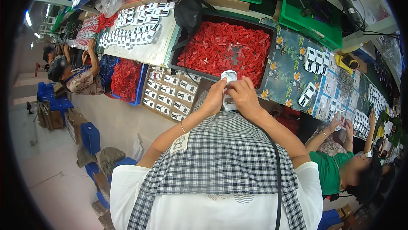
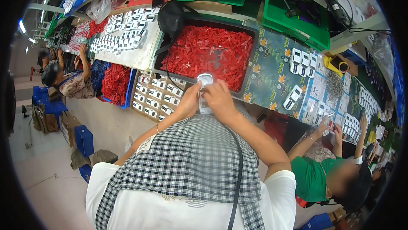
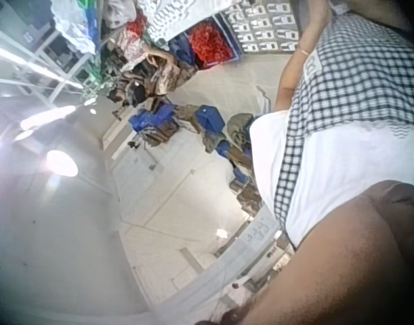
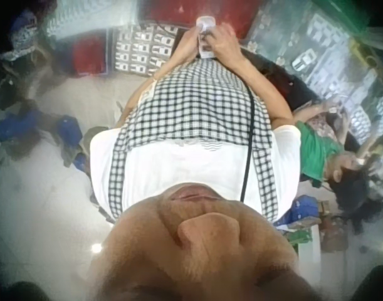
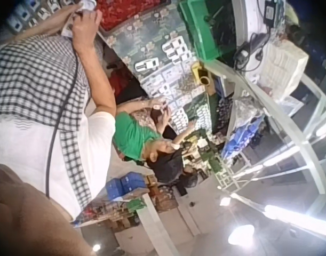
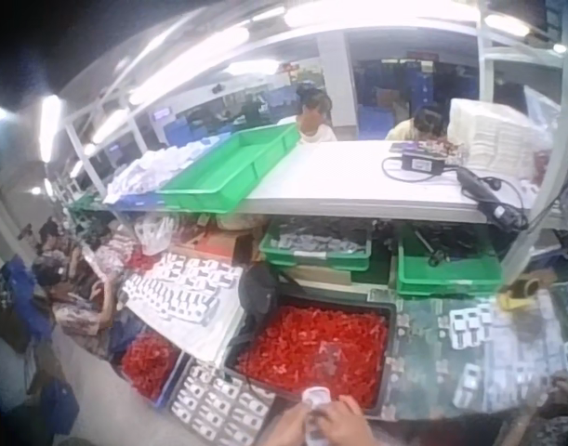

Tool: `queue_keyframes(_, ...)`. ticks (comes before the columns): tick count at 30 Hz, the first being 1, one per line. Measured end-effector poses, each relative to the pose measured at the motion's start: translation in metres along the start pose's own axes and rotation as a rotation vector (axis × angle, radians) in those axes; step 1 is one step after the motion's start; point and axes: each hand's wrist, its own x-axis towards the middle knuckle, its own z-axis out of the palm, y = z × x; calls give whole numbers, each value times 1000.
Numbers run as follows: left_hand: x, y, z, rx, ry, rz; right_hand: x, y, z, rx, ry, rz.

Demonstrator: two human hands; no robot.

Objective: The recorder is assembling small plastic toy cars by manually fitting red interior components into white car bodies on an assembly line.

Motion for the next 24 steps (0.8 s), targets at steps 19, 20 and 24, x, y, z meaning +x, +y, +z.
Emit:
queue_keyframes(19,-5,-1,4,184,-63,66,6,-6,-11,466,259,664)
queue_keyframes(20,-7,-1,7,222,-58,91,3,-2,-10,635,225,697)
queue_keyframes(24,-8,3,13,359,-70,156,-7,9,-3,1026,234,790)
